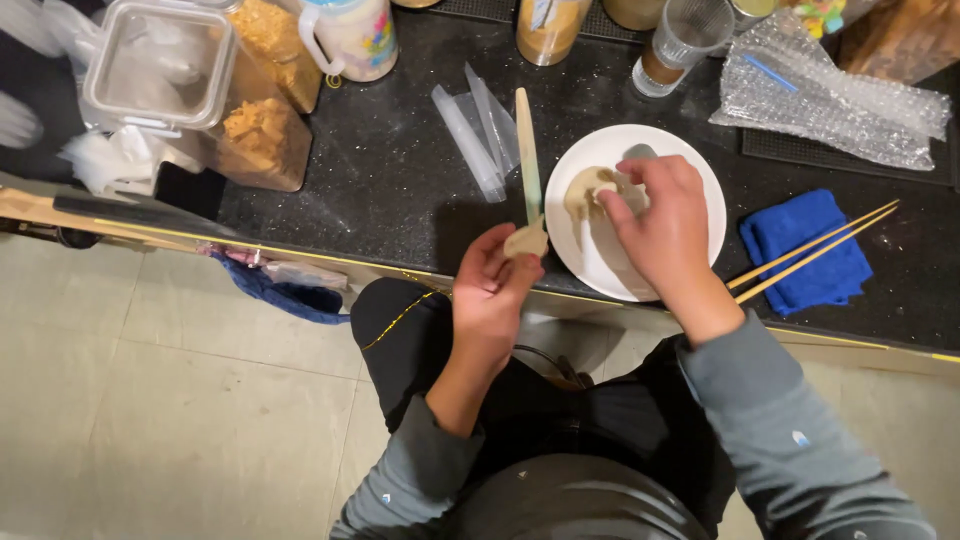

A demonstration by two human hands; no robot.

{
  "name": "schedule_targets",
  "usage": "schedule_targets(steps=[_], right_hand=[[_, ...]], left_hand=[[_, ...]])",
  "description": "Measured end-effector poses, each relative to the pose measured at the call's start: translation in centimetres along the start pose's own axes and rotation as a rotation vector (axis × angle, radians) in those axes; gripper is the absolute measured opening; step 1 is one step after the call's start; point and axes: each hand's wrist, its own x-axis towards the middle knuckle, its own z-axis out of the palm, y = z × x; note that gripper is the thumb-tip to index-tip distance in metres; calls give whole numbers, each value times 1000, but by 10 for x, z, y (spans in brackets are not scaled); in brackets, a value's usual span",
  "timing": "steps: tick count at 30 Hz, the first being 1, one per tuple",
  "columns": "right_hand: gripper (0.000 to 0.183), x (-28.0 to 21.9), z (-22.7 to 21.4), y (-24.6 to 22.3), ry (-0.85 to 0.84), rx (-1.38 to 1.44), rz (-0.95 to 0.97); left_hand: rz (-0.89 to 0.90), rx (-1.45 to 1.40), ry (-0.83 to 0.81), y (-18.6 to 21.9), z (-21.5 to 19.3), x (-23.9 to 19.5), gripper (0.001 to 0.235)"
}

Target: The person sits on the floor and shapes small pieces of beige, grey, and red clay by hand. They flatten the clay pieces, place them on a white plate, and then combine them into a single layered object.

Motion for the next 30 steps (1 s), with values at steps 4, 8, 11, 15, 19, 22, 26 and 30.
schedule_targets(steps=[4, 8, 11, 15, 19, 22, 26, 30], right_hand=[[16, 6, 25, 20, -110, -473, -212], [17, 1, 26, 25, -309, -472, -182], [25, 5, 16, 17, -352, -230, 22], [26, 7, -17, -40, -326, 368, 135], [21, -3, -35, -73, -399, 411, 114], [9, -11, -28, -55, -406, 214, -18], [6, -7, -24, -25, -301, 106, 54], [12, -1, 6, 30, -191, -14, 2]], left_hand=[[-45, -3, -11, 17, 7, -9, 66], [-97, 17, 6, 10, 2, -6, 37], [-85, -9, -30, -2, 4, -1, 32], [-33, 5, -82, -21, 5, 6, 27], [23, 92, -113, -3, 15, 3, 25], [72, 206, -136, -2, 13, 3, 26], [32, 46, 20, -7, 1, 14, 25], [-41, -97, 38, -2, -1, 16, 31]])
